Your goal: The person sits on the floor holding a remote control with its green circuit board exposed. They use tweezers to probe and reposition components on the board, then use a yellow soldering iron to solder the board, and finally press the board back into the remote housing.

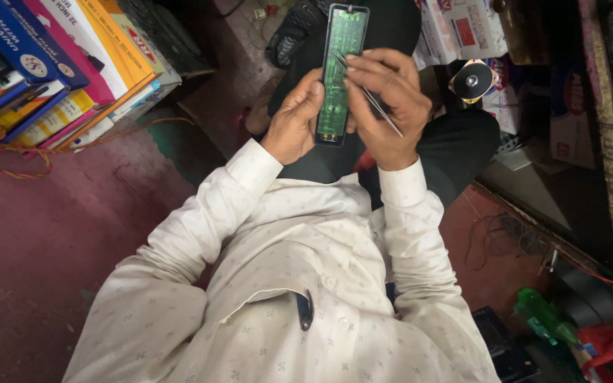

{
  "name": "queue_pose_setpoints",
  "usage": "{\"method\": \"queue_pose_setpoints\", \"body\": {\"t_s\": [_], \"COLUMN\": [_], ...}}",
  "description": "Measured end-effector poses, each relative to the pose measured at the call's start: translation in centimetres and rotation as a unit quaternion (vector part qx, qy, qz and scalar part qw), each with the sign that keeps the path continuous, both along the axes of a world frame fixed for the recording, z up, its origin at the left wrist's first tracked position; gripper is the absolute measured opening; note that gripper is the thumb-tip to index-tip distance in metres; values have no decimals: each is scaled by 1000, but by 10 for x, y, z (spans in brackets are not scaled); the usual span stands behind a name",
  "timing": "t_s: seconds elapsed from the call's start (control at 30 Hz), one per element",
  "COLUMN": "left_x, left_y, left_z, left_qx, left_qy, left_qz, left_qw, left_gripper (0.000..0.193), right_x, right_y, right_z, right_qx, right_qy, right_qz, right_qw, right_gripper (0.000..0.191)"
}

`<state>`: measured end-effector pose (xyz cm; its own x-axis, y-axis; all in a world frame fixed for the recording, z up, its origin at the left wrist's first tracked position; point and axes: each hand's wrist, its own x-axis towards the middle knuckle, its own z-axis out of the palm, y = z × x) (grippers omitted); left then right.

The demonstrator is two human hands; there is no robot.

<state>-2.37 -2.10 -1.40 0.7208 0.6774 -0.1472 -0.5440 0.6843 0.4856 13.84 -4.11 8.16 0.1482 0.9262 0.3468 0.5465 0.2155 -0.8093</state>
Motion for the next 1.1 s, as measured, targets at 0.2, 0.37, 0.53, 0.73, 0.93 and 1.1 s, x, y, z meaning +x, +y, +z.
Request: {"method": "queue_pose_setpoints", "body": {"t_s": [0.2, 0.37, 0.53, 0.73, 0.93, 1.1], "left_x": [0, 0, 0, 0, 0, -1], "left_y": [2, 2, 2, 2, 1, 2], "left_z": [1, 0, -1, -1, 0, 0], "left_qx": [-8, -10, -5, -3, -9, -1], "left_qy": [6, 15, 25, 26, 25, 30], "left_qz": [-10, -17, -22, -23, -23, -23], "left_qw": [1000, 1000, 999, 999, 999, 999], "left_gripper": [47, 50, 52, 53, 54, 55], "right_x": [16, 30, 40, 45, 46, 45], "right_y": [5, 11, 17, 20, 20, 20], "right_z": [4, 6, 5, 4, 2, 1], "right_qx": [-27, -45, -66, -92, -116, -113], "right_qy": [37, 74, 85, 129, 171, 157], "right_qz": [51, 90, 115, 132, 133, 128], "right_qw": [998, 992, 988, 979, 969, 973], "right_gripper": [21, 20, 19, 18, 16, 14]}}
